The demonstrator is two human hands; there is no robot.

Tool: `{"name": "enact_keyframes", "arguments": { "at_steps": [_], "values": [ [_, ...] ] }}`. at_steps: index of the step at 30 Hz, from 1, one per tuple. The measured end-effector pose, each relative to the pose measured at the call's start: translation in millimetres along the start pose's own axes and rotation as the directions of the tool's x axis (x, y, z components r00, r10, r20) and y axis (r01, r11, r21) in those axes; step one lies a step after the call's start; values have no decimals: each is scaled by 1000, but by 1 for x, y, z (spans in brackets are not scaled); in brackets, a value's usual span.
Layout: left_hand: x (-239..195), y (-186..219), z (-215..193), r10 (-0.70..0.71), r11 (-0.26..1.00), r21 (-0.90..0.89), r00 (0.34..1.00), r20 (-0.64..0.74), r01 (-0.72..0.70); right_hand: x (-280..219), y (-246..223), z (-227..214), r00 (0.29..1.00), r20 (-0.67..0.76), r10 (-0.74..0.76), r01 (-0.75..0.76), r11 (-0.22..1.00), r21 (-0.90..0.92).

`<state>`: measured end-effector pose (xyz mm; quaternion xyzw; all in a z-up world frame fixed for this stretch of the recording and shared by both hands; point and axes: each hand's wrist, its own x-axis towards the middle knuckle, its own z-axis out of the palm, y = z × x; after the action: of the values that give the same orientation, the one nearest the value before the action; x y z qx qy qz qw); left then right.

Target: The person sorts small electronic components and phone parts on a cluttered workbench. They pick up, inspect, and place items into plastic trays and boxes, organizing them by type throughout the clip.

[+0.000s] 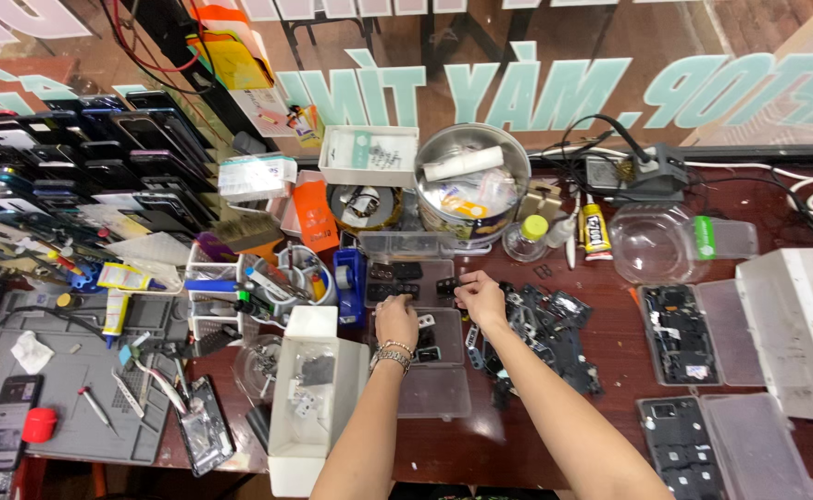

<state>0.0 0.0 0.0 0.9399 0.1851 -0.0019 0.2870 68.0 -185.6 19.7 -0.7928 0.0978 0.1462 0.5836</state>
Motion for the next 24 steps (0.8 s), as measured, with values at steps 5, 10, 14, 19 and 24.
{"name": "enact_keyframes", "arguments": {
  "at_steps": [5,10,14,19,24],
  "values": [
    [26,5,-14,165,983,71,986,27,-167,23,-12,33,997,-71,-21,15,995,-94],
    [45,16,-17,265,949,141,955,136,-284,31,-22,45,953,-145,-267,205,917,-343],
    [51,18,-15,289,922,213,941,175,-323,22,-22,51,903,-119,-413,319,829,-458],
    [50,21,-19,292,911,249,940,174,-329,24,-25,58,931,-97,-351,272,846,-458],
    [41,39,-22,258,950,156,961,97,-271,15,-31,33,955,-84,-283,239,908,-344]
  ]
}}
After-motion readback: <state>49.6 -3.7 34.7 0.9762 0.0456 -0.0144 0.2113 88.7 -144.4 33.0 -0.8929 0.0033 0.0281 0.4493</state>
